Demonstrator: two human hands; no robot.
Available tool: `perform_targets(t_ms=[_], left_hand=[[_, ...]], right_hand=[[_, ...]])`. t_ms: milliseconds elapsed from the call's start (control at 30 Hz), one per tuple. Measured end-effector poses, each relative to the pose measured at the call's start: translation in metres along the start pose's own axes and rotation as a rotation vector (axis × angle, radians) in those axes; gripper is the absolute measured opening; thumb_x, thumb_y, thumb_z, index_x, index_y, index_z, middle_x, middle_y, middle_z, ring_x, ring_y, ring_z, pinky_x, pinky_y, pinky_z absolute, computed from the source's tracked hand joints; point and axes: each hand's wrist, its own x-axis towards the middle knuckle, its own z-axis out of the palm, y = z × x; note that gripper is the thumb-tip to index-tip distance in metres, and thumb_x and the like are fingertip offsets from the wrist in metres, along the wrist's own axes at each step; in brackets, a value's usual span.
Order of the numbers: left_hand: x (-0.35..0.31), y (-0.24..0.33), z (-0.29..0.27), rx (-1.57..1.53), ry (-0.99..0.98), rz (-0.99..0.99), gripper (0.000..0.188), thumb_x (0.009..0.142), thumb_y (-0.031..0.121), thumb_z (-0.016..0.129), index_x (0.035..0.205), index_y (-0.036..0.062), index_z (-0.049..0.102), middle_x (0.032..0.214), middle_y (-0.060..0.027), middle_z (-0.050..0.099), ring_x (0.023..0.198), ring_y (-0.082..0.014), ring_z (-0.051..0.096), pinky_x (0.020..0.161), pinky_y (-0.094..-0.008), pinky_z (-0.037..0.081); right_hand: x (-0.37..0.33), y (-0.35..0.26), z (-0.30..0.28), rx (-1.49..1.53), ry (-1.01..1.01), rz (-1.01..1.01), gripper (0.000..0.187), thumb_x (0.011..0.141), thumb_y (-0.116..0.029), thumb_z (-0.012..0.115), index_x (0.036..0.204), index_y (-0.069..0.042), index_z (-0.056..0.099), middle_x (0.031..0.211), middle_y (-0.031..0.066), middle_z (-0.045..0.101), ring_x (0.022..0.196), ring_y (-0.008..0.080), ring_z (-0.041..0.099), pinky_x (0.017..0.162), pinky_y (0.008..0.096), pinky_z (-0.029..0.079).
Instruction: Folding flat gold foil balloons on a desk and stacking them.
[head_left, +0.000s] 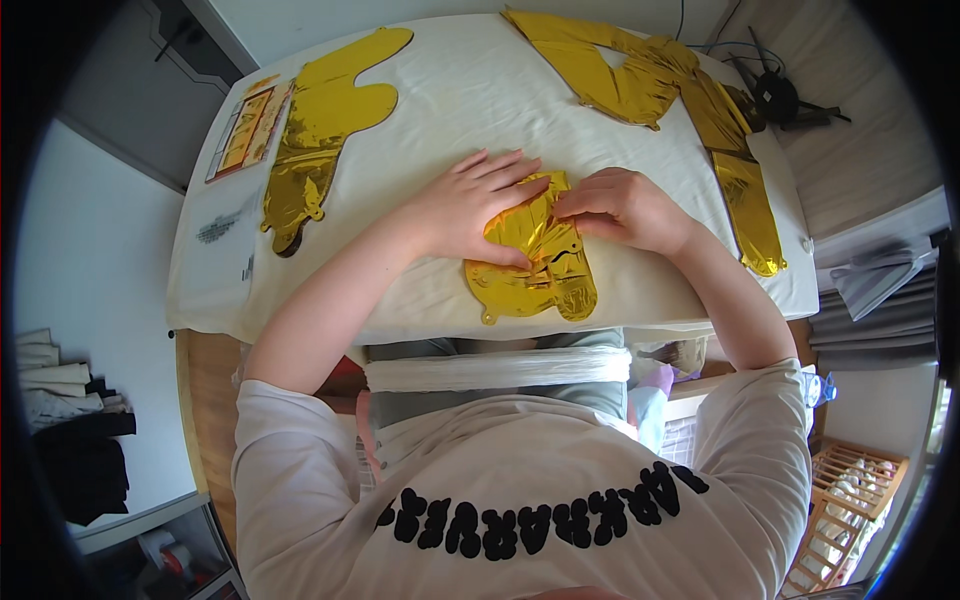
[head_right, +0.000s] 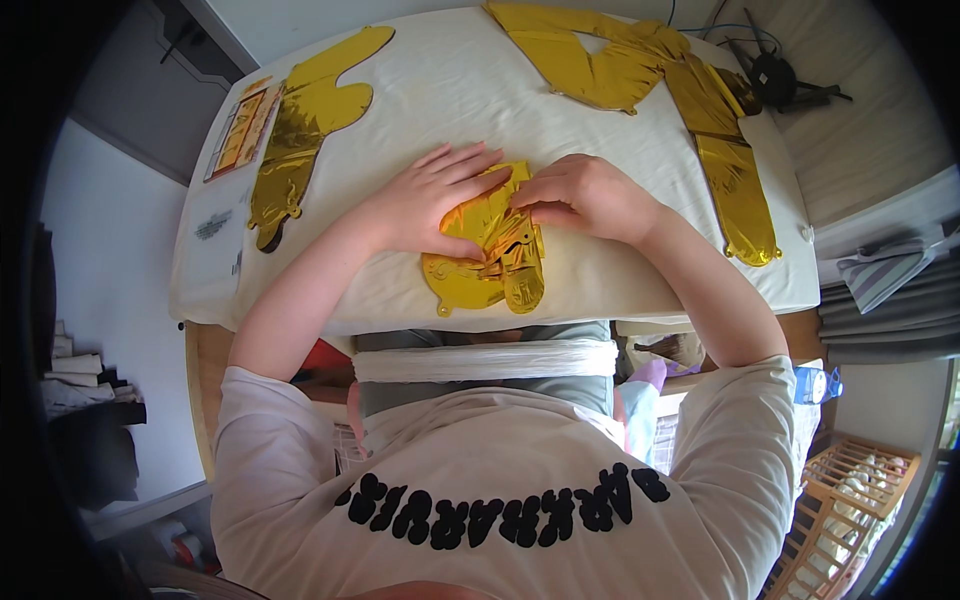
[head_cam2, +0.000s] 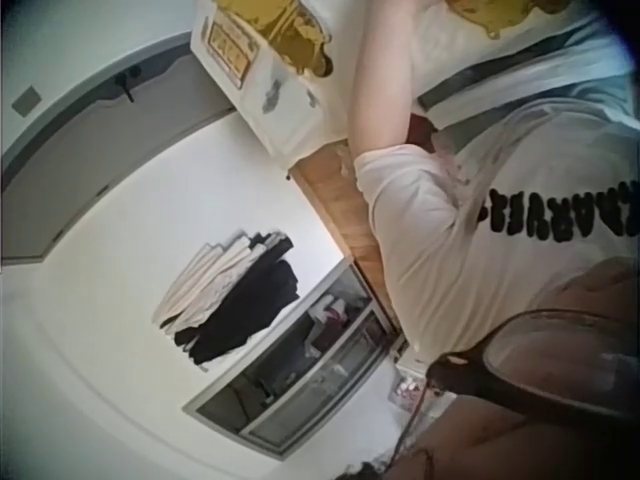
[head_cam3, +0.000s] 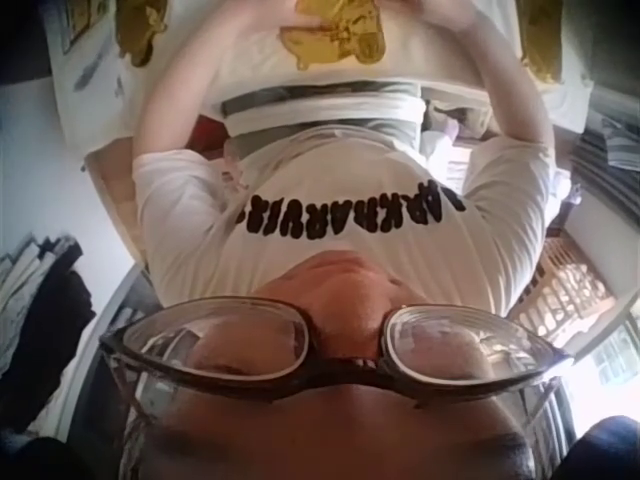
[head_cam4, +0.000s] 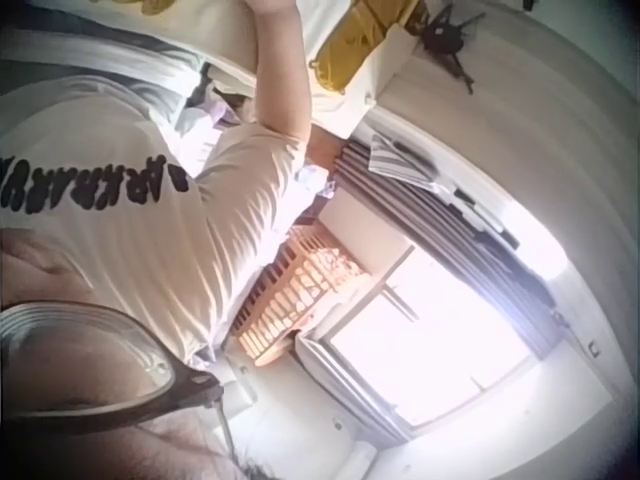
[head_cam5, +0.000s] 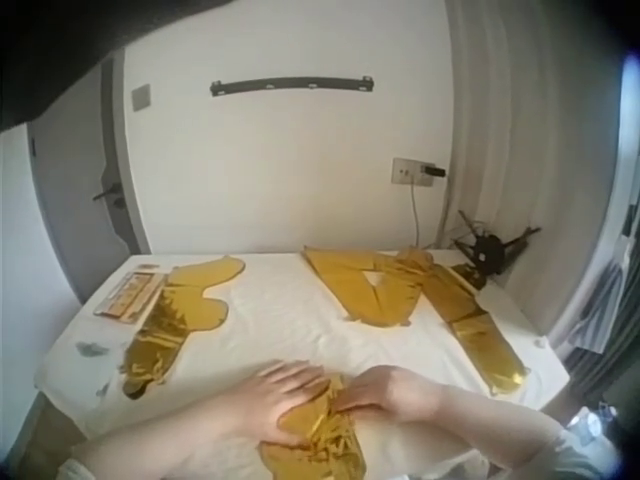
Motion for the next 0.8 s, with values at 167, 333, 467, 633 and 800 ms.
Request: perform_targets(t_ms=[167, 333, 467, 633, 800], left_hand=[[0.0, -0.005, 0.004, 0.009, 0.017, 0.008, 0.086, 0.093, 0.062, 0.063, 0.162, 0.0192, 0.034, 0.169, -0.009, 0.03, 0.157, -0.0315, 0.024, 0.129, -0.0516, 0.017], [0.001, -0.005, 0.007, -0.001, 0.001, -0.005, 0.075, 0.101, 0.057, 0.056, 0.162, 0.0187, 0.035, 0.169, -0.0084, 0.03, 0.157, -0.0299, 0.025, 0.129, -0.051, 0.017], [0.0, -0.003, 0.006, 0.007, 0.004, -0.01, 0.075, 0.101, 0.057, 0.054, 0.162, 0.0177, 0.034, 0.169, -0.0087, 0.031, 0.157, -0.0298, 0.025, 0.129, -0.0506, 0.017], [0.001, -0.004, 0.007, 0.022, 0.004, -0.004, 0.078, 0.101, 0.063, 0.051, 0.161, 0.0167, 0.035, 0.169, -0.0092, 0.031, 0.157, -0.0307, 0.025, 0.129, -0.0507, 0.017], [0.003, -0.004, 0.008, 0.018, 0.003, 0.001, 0.081, 0.1, 0.068, 0.047, 0.161, 0.0167, 0.036, 0.168, -0.0102, 0.032, 0.157, -0.0317, 0.025, 0.129, -0.051, 0.016]], right_hand=[[0.003, -0.001, -0.005, 0.002, -0.065, -0.021, 0.026, 0.08, -0.007, 0.08, 0.106, -0.008, 0.077, 0.106, 0.0073, 0.077, 0.101, 0.03, 0.071, 0.092, 0.042, 0.056], [0.002, -0.001, -0.003, 0.039, -0.033, 0.007, 0.032, 0.078, -0.002, 0.08, 0.109, -0.007, 0.076, 0.109, 0.0106, 0.075, 0.104, 0.0318, 0.07, 0.093, 0.042, 0.056], [0.002, -0.004, 0.0, 0.04, 0.059, -0.058, 0.035, 0.078, 0.005, 0.076, 0.111, -0.006, 0.074, 0.114, 0.0135, 0.072, 0.107, 0.0333, 0.069, 0.094, 0.0416, 0.056], [0.004, 0.003, 0.007, -0.044, 0.167, -0.088, 0.031, 0.08, 0.003, 0.077, 0.11, -0.006, 0.074, 0.114, 0.0126, 0.072, 0.108, 0.0322, 0.069, 0.094, 0.0407, 0.057], [0.004, 0.017, 0.012, -0.177, 0.161, -0.097, 0.024, 0.078, -0.005, 0.081, 0.101, -0.006, 0.076, 0.105, 0.007, 0.075, 0.107, 0.0274, 0.069, 0.093, 0.0395, 0.057]])
